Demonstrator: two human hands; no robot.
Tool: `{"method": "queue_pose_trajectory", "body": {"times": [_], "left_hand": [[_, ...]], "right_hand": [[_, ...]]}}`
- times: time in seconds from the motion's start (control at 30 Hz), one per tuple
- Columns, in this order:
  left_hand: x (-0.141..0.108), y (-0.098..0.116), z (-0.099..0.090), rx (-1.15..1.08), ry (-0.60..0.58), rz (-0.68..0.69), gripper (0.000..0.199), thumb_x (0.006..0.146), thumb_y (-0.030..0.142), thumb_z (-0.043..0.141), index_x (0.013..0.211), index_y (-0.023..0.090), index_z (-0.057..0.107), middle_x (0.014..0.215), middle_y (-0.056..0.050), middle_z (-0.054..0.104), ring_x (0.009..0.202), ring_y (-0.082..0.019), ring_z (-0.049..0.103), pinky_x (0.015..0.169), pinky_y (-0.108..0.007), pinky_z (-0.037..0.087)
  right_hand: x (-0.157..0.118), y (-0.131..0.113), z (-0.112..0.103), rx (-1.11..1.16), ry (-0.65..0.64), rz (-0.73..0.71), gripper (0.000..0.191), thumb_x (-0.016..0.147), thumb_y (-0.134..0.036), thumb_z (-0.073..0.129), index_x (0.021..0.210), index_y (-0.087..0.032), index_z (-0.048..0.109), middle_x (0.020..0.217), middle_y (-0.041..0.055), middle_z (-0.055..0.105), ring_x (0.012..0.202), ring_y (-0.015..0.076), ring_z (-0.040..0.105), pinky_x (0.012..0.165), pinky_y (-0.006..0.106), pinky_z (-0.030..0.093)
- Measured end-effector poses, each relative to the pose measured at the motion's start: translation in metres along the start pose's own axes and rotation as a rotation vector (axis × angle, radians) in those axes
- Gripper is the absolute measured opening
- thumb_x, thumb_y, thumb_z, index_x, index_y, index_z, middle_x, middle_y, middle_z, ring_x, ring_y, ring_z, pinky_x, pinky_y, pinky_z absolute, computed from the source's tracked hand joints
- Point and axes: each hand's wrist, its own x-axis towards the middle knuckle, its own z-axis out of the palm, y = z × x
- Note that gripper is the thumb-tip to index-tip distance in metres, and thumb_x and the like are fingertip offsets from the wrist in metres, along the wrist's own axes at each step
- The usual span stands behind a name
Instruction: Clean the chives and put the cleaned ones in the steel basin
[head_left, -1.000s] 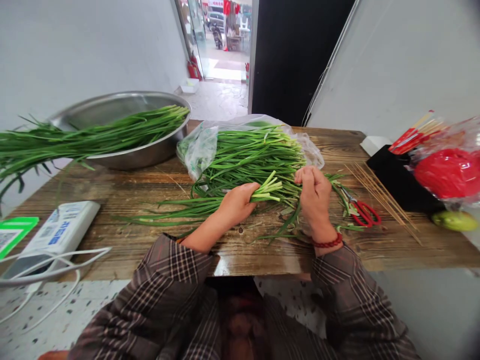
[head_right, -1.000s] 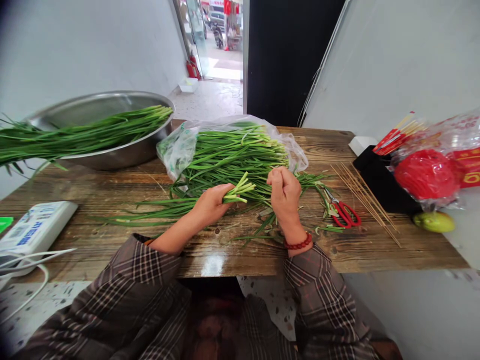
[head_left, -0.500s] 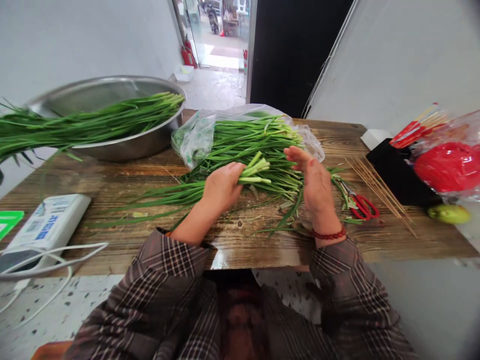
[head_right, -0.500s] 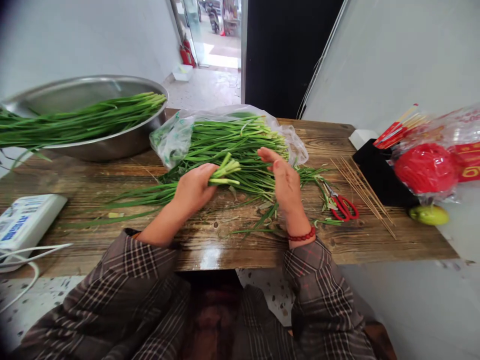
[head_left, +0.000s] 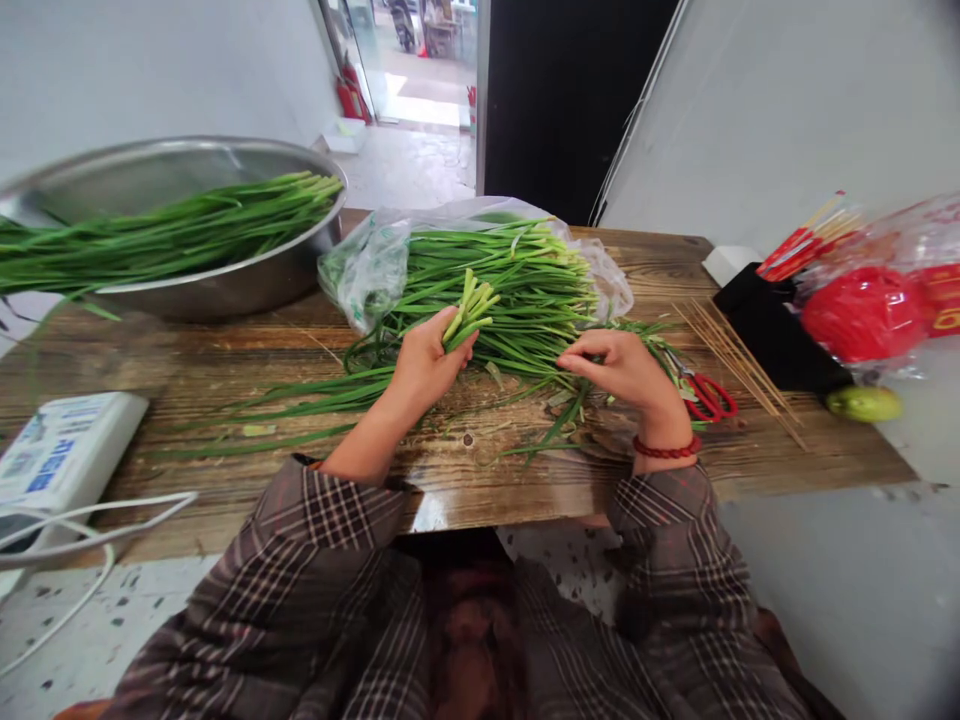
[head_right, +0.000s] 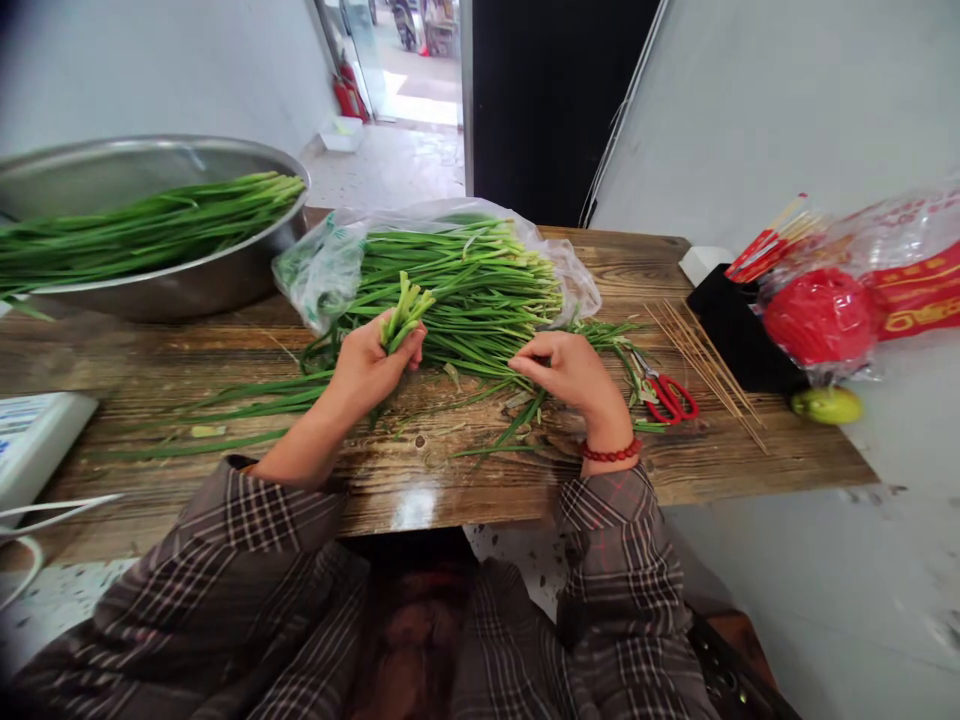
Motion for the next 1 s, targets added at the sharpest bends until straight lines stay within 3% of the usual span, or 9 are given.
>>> {"method": "queue_pose_trajectory", "body": {"times": [0.07, 0.17, 0.3, 0.53, 0.67, 0.83, 1.0], "left_hand": [[0.000, 0.001, 0.001, 0.073, 0.020, 0.024, 0.016, 0.084, 0.031, 0.057, 0.084, 0.016, 0.063, 0.075, -0.001, 0.065, 0.069, -0.014, 0.060, 0.069, -0.025, 0.048], [0.000, 0.002, 0.002, 0.133, 0.039, 0.038, 0.020, 0.081, 0.031, 0.061, 0.089, 0.015, 0.066, 0.086, -0.003, 0.068, 0.080, -0.017, 0.061, 0.077, -0.027, 0.047], [-0.002, 0.000, 0.004, 0.128, 0.006, 0.022, 0.022, 0.082, 0.035, 0.060, 0.085, 0.014, 0.068, 0.079, -0.003, 0.068, 0.076, -0.018, 0.061, 0.075, -0.028, 0.047], [-0.005, 0.006, 0.005, 0.101, 0.081, 0.059, 0.024, 0.087, 0.035, 0.059, 0.080, 0.014, 0.069, 0.083, -0.005, 0.069, 0.079, -0.017, 0.062, 0.076, -0.028, 0.046], [-0.008, 0.011, 0.008, 0.018, -0.018, 0.096, 0.024, 0.088, 0.034, 0.058, 0.089, 0.015, 0.072, 0.089, -0.005, 0.072, 0.083, -0.017, 0.065, 0.077, -0.027, 0.047], [-0.011, 0.008, 0.014, 0.009, -0.182, 0.104, 0.017, 0.085, 0.027, 0.058, 0.081, 0.015, 0.069, 0.078, -0.001, 0.070, 0.075, -0.016, 0.063, 0.069, -0.024, 0.046], [-0.010, 0.008, 0.017, 0.031, -0.203, 0.099, 0.020, 0.086, 0.030, 0.057, 0.079, 0.014, 0.067, 0.074, 0.000, 0.065, 0.071, -0.014, 0.058, 0.066, -0.022, 0.042]], "right_hand": [[-0.002, 0.007, 0.000, -0.072, -0.083, 0.001, 0.012, 0.080, -0.030, 0.069, 0.072, -0.024, 0.075, 0.069, 0.0008, 0.069, 0.066, 0.0156, 0.059, 0.065, 0.030, 0.040], [-0.004, 0.015, 0.003, -0.230, -0.103, -0.008, 0.003, 0.074, -0.025, 0.076, 0.072, -0.024, 0.074, 0.070, 0.0012, 0.068, 0.067, 0.0160, 0.057, 0.067, 0.030, 0.039], [-0.004, 0.015, 0.004, -0.350, -0.072, -0.011, 0.007, 0.074, -0.019, 0.075, 0.069, -0.023, 0.072, 0.071, 0.0028, 0.065, 0.071, 0.0172, 0.054, 0.070, 0.031, 0.039], [0.002, -0.010, 0.006, 0.085, 0.070, -0.073, 0.007, 0.083, -0.025, 0.067, 0.081, -0.022, 0.073, 0.081, 0.0022, 0.070, 0.078, 0.0169, 0.062, 0.075, 0.032, 0.045], [0.006, -0.021, 0.017, 0.214, 0.180, -0.113, 0.006, 0.082, -0.025, 0.069, 0.079, -0.023, 0.074, 0.079, 0.0020, 0.071, 0.077, 0.0163, 0.063, 0.072, 0.032, 0.047], [0.010, -0.024, 0.027, 0.259, 0.291, -0.103, 0.006, 0.082, -0.022, 0.067, 0.078, -0.022, 0.072, 0.079, 0.0026, 0.070, 0.076, 0.0156, 0.061, 0.061, 0.028, 0.044], [0.012, -0.023, 0.037, 0.318, 0.294, -0.074, 0.005, 0.081, -0.020, 0.065, 0.077, -0.022, 0.068, 0.079, 0.0012, 0.067, 0.074, 0.0137, 0.059, 0.062, 0.027, 0.041]]}}
